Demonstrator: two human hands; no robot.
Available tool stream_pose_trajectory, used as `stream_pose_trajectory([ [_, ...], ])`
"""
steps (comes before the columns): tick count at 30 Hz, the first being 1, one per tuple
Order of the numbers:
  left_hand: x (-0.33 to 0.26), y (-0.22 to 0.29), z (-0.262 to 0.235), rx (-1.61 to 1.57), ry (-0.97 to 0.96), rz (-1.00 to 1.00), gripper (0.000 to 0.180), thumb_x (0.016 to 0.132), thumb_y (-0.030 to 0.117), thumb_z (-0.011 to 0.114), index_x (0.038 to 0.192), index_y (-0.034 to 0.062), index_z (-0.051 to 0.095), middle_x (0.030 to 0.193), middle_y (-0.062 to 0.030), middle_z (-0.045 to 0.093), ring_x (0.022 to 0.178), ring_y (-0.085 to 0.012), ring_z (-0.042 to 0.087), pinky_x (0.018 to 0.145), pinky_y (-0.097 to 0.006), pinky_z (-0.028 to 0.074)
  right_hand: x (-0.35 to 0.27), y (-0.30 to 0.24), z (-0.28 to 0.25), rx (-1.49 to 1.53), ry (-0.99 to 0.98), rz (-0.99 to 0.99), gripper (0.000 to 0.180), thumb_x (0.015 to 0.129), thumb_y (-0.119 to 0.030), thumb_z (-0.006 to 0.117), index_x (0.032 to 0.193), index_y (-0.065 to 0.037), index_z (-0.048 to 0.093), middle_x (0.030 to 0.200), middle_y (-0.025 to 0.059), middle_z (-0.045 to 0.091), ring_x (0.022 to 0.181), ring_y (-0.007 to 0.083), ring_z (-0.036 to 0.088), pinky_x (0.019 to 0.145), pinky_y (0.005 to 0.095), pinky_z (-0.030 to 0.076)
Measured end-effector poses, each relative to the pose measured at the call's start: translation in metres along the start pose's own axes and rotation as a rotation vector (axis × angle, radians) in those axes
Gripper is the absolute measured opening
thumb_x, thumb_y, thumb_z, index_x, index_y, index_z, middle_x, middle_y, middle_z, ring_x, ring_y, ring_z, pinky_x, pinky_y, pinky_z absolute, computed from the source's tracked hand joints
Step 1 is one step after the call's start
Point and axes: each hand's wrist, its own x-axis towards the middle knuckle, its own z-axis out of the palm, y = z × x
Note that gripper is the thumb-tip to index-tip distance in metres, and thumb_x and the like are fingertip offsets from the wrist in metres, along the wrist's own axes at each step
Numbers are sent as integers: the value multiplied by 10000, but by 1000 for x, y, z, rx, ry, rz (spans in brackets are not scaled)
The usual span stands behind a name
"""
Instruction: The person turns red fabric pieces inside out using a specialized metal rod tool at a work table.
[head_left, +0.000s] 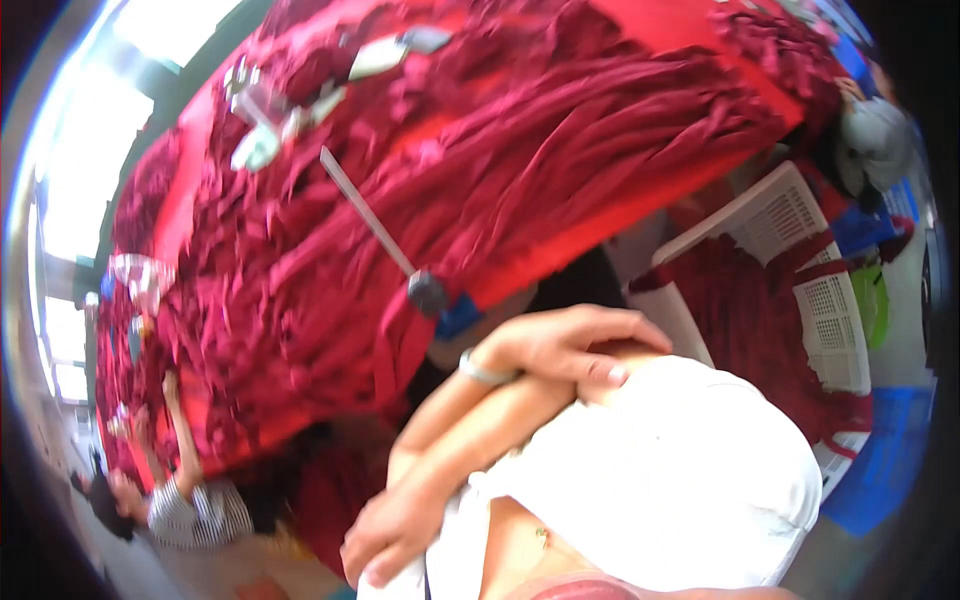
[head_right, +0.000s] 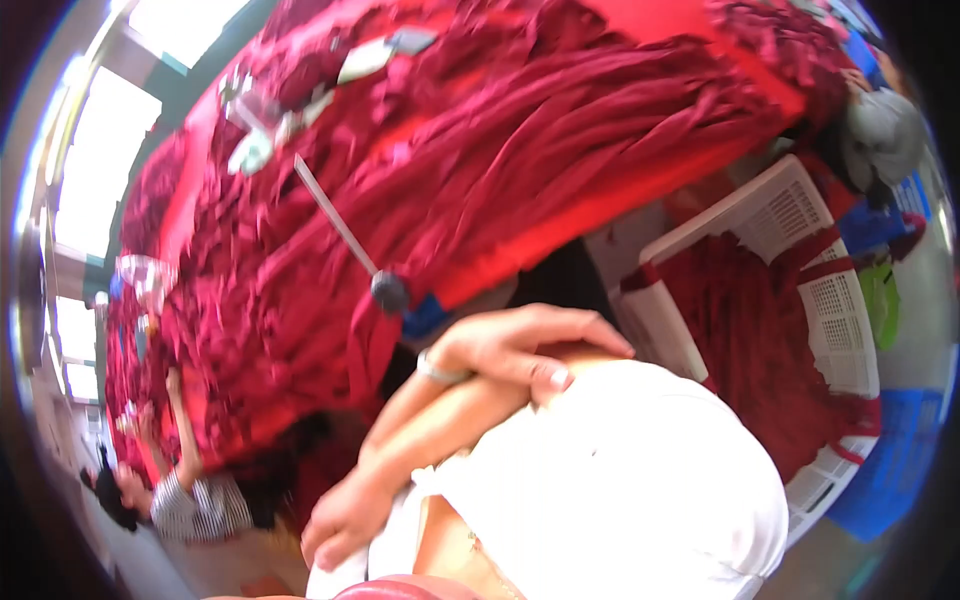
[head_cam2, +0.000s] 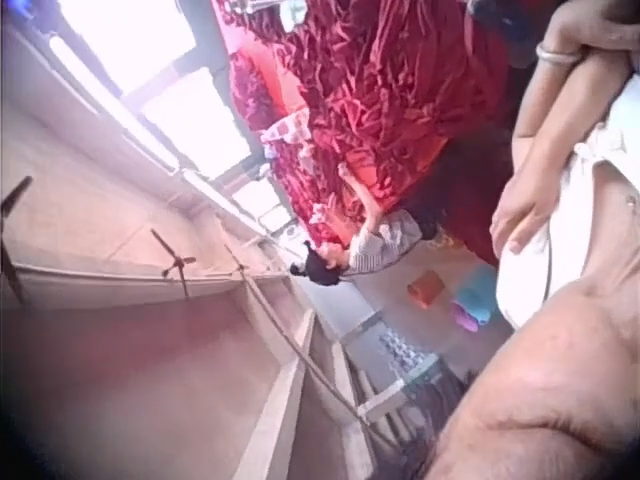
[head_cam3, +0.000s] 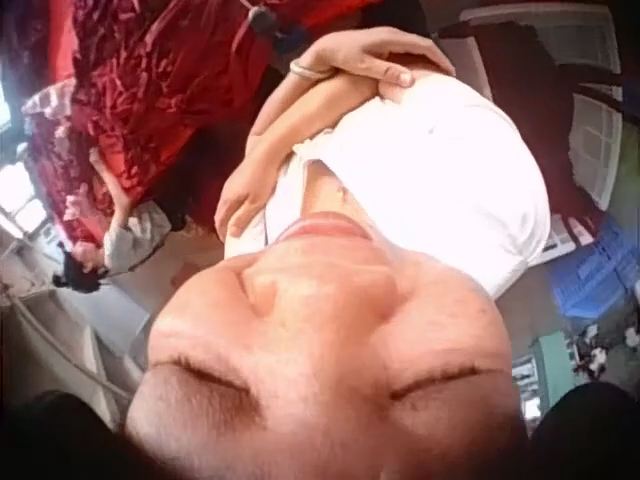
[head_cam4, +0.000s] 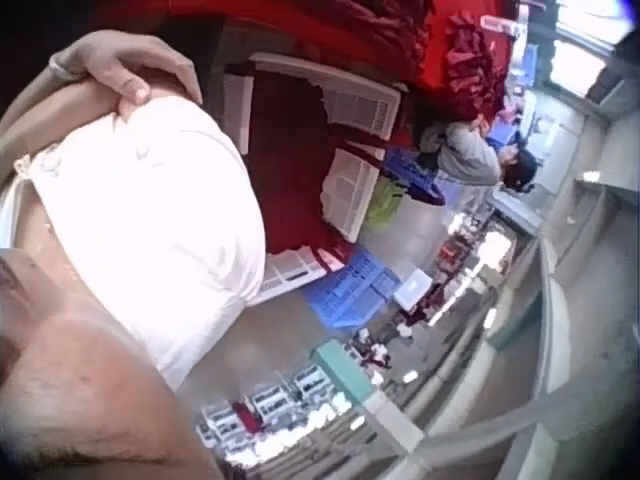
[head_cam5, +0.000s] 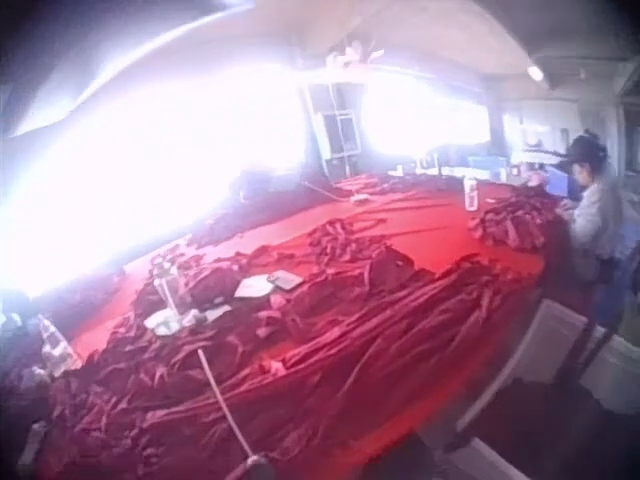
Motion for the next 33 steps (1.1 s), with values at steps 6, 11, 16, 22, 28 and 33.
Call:
stream_pose_trajectory([
  [6, -3, -10, -7, 84, 62, 125, 500, 903, 364, 596, 1219, -17, 527, 1158, -179, 590, 1091, -281, 558, 949, -364, 427, -5, -19, -8, 19, 9, 15, 431, 988, -367, 395, 1110, 8, 569, 1068, 205, 586, 1035, 377, 537, 894, 439, 433],
  [11, -51, 20, -5, 425, 432, 161, 368, 892, 263, 630, 1124, -21, 595, 1039, -150, 645, 963, -243, 630, 850, -334, 493, -24, -40, -30, -418, 3, -52, 268, 915, -265, 526, 1040, -30, 554, 896, 142, 562, 895, 326, 549, 755, 434, 435],
  [16, -142, 114, -35, 821, 1166, 204, 195, 913, 93, 584, 1079, 0, 625, 959, -97, 674, 869, -118, 640, 745, -229, 495, -59, -135, -130, -736, 279, -88, 247, 864, -148, 640, 1054, 5, 605, 824, 96, 632, 720, 257, 629, 643, 345, 490],
  [22, -260, 27, -124, 1834, 1377, -446, 286, 900, 293, 582, 1043, 53, 646, 1037, -102, 649, 1020, -250, 595, 880, -364, 464, -211, -99, -291, -2123, 569, 544, 402, 949, -354, 477, 1222, -66, 545, 1226, 161, 561, 1144, 290, 526, 993, 410, 386],
  [28, -252, 15, -111, 1830, 1241, -719, 299, 902, 294, 548, 1095, 79, 625, 1067, -88, 632, 1018, -272, 574, 913, -387, 432, -245, -77, -283, -1993, 605, 713, 425, 922, -367, 518, 1244, -92, 548, 1248, 133, 543, 1185, 315, 478, 1058, 437, 318],
  [33, -252, 13, -106, 1818, 1290, -732, 288, 892, 285, 562, 1079, 79, 634, 1050, -78, 632, 1012, -252, 577, 902, -383, 433, -204, -80, -312, -1960, 727, 654, 282, 876, -255, 578, 1098, -86, 616, 1057, 88, 611, 1010, 277, 543, 913, 438, 401],
])
